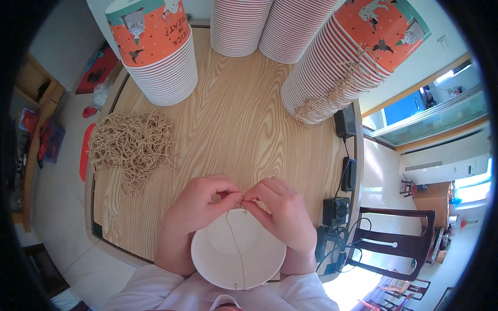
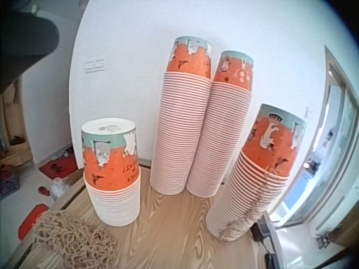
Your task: Attaching elastic rubber bands to the rims of patterned paper buckets for packaging.
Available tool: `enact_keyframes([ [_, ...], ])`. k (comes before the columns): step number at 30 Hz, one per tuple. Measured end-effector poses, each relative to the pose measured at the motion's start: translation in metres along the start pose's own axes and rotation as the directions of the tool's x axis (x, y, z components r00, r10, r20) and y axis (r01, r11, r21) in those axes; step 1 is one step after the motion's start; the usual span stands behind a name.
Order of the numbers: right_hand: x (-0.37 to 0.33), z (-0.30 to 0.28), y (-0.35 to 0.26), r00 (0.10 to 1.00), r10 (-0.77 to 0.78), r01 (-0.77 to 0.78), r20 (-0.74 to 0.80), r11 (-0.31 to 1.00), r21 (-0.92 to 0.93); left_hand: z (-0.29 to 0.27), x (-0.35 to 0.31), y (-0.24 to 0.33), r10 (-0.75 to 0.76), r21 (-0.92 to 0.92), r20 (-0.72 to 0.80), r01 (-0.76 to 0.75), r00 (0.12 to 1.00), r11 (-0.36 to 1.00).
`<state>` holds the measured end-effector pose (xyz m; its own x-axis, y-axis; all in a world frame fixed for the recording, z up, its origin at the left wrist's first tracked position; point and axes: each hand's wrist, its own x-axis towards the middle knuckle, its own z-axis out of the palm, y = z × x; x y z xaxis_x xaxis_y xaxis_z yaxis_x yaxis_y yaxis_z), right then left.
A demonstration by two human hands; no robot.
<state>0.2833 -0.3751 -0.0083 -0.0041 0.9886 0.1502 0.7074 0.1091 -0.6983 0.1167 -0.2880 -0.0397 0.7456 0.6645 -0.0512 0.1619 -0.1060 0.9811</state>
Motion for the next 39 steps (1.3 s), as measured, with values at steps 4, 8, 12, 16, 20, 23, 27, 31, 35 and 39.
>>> enact_keyframes([
  [4,0.0,0.0,0.002,0.999,0.036,-0.036,0.007,0.999,0.011,-0.001,0.002,-0.002,0.068,0.007,0.032,-0.068,0.997,0.998],
  [8,0.001,-0.001,0.003,0.999,0.047,-0.048,0.009,0.996,0.073,-0.005,0.0,-0.004,0.11,0.005,0.051,-0.111,0.993,0.994],
  [12,0.002,-0.004,0.003,0.998,0.024,-0.032,0.054,0.989,0.145,-0.007,0.0,-0.005,0.122,0.003,0.086,-0.122,0.989,0.992],
  [16,0.002,-0.005,0.006,0.996,0.032,-0.047,0.08,0.98,0.193,-0.008,0.002,-0.004,0.11,-0.01,0.1,-0.11,0.989,0.994],
  [20,0.004,-0.002,0.014,0.994,0.069,-0.089,0.088,0.966,0.244,-0.007,0.007,-0.013,0.059,-0.002,0.116,-0.059,0.991,0.998],
  [23,0.008,0.001,0.025,0.983,0.112,-0.154,0.144,0.933,0.324,-0.011,0.021,-0.036,0.076,-0.13,0.186,-0.052,0.98,0.99],
  [27,0.01,0.0,0.032,0.972,0.067,-0.155,0.225,0.904,0.399,-0.009,0.031,-0.059,0.168,-0.402,0.367,-0.007,0.915,0.916],
  [31,0.012,-0.001,0.031,0.964,0.097,-0.191,0.248,0.9,0.392,0.001,0.041,-0.083,0.245,-0.638,0.448,0.116,0.86,0.761],
  [35,0.015,-0.002,0.036,0.959,0.046,-0.145,0.278,0.926,0.35,0.012,0.046,-0.103,0.288,-0.723,0.418,0.124,0.862,0.679],
  [39,0.014,-0.004,0.047,0.94,-0.022,-0.127,0.342,0.904,0.407,0.015,0.048,-0.102,0.311,-0.741,0.494,0.206,0.812,0.639],
])
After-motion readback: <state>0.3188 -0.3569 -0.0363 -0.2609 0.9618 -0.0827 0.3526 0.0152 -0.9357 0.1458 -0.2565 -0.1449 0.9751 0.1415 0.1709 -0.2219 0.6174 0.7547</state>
